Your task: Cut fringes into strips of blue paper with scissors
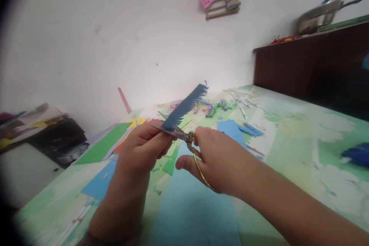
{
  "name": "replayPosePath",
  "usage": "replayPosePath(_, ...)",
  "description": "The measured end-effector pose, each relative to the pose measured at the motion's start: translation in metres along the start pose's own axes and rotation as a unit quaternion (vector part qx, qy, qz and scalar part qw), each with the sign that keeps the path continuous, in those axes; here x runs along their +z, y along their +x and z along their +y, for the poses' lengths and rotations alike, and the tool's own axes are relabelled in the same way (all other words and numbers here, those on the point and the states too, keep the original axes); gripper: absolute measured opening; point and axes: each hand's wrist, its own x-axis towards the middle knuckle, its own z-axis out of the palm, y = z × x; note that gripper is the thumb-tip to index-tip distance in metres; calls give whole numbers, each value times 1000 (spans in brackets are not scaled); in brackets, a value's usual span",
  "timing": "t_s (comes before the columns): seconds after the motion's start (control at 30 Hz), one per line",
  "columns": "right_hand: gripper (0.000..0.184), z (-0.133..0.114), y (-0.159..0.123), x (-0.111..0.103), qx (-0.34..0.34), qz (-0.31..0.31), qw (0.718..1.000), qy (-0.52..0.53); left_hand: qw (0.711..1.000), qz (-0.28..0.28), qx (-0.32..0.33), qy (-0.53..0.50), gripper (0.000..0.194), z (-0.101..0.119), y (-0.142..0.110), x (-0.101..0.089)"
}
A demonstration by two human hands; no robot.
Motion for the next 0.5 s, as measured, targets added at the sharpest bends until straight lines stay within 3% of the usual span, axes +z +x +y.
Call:
replayPosePath(0.23,52,-1,-3,1,-29,33,999,10,996,30,86,-11,23,-5,-5,8)
replayPosePath(0.5,43,-4,-4,-2,-26,30,999,-6,998,11,59,34,21,6,-7,6)
